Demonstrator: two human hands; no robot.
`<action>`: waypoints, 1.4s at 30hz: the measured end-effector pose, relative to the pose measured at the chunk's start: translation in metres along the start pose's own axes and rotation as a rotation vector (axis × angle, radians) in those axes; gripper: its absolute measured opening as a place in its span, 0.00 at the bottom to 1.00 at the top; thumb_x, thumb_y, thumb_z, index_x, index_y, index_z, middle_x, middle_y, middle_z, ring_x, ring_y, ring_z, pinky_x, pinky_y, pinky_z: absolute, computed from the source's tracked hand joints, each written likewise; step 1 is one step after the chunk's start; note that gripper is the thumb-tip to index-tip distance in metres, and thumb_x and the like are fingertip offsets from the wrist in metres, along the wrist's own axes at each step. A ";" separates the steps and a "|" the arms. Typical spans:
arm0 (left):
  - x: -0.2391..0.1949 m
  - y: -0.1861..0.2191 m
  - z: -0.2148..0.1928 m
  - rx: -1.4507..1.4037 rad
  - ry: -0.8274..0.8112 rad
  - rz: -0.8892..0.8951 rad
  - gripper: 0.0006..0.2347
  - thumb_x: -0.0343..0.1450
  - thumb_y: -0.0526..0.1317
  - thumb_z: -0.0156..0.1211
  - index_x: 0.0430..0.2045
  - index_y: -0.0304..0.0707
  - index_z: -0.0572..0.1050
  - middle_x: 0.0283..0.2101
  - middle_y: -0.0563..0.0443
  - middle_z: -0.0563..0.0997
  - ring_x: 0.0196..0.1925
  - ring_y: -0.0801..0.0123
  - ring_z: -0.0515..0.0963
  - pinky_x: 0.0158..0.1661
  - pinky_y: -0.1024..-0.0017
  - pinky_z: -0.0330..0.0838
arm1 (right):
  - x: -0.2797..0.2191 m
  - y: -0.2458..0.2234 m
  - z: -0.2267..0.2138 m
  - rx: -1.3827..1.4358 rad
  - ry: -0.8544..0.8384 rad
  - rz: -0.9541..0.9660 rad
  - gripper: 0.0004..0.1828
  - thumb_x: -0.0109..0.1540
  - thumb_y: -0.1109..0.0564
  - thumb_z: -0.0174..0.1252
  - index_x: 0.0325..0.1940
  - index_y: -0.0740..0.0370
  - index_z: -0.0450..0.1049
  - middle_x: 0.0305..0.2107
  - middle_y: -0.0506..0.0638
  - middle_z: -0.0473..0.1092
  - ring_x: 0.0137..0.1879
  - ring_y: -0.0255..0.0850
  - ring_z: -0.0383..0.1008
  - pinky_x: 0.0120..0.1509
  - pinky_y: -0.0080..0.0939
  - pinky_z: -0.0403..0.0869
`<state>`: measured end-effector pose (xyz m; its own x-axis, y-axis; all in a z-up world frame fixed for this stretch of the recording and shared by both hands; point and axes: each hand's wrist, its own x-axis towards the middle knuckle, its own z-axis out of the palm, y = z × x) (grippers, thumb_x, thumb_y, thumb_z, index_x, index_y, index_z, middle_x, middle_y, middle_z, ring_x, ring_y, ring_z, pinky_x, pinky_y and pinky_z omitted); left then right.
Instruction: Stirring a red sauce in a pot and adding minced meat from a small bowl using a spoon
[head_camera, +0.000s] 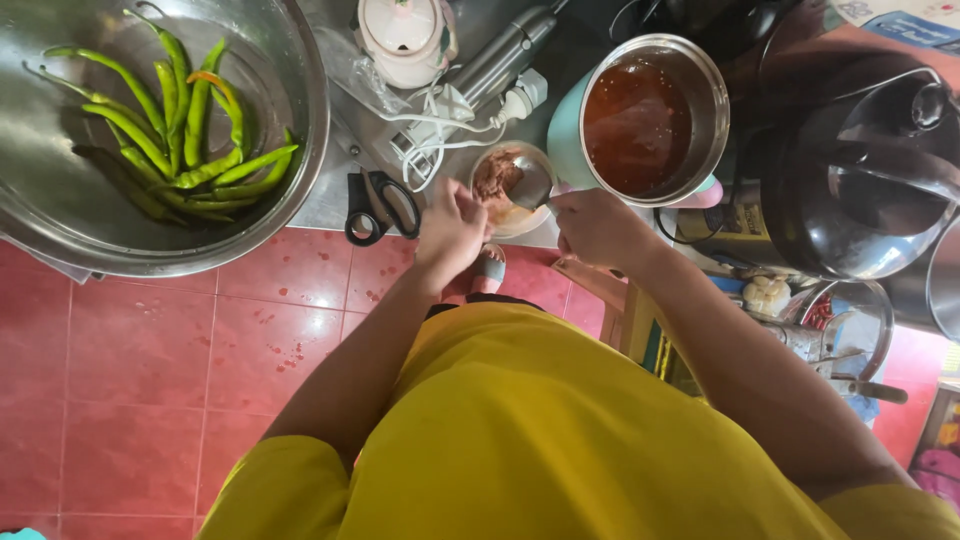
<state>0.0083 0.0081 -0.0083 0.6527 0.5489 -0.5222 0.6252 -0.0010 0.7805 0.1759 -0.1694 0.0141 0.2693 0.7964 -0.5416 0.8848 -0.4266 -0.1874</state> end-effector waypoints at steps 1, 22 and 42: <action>0.000 -0.004 0.003 -0.002 0.002 0.001 0.09 0.70 0.46 0.50 0.39 0.47 0.70 0.25 0.53 0.85 0.31 0.61 0.88 0.45 0.60 0.80 | 0.003 -0.001 0.000 -0.002 0.001 -0.001 0.08 0.67 0.50 0.48 0.33 0.45 0.69 0.23 0.33 0.72 0.37 0.36 0.75 0.44 0.44 0.72; 0.003 -0.024 0.003 -0.316 -0.144 0.130 0.05 0.68 0.38 0.55 0.32 0.38 0.70 0.28 0.41 0.85 0.31 0.60 0.88 0.32 0.69 0.82 | 0.053 -0.033 -0.001 -0.296 -0.177 -0.066 0.20 0.60 0.47 0.48 0.15 0.45 0.75 0.13 0.40 0.71 0.29 0.45 0.82 0.30 0.46 0.80; 0.015 -0.029 0.001 -0.245 -0.230 0.115 0.05 0.70 0.37 0.56 0.34 0.37 0.69 0.35 0.37 0.85 0.33 0.56 0.88 0.33 0.66 0.86 | 0.032 -0.028 -0.009 0.381 -0.107 0.188 0.23 0.68 0.50 0.41 0.42 0.64 0.81 0.31 0.60 0.77 0.47 0.60 0.80 0.57 0.60 0.77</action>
<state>0.0000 0.0158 -0.0395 0.8098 0.3541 -0.4677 0.4386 0.1640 0.8836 0.1632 -0.1277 0.0092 0.3537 0.6491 -0.6735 0.6154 -0.7037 -0.3550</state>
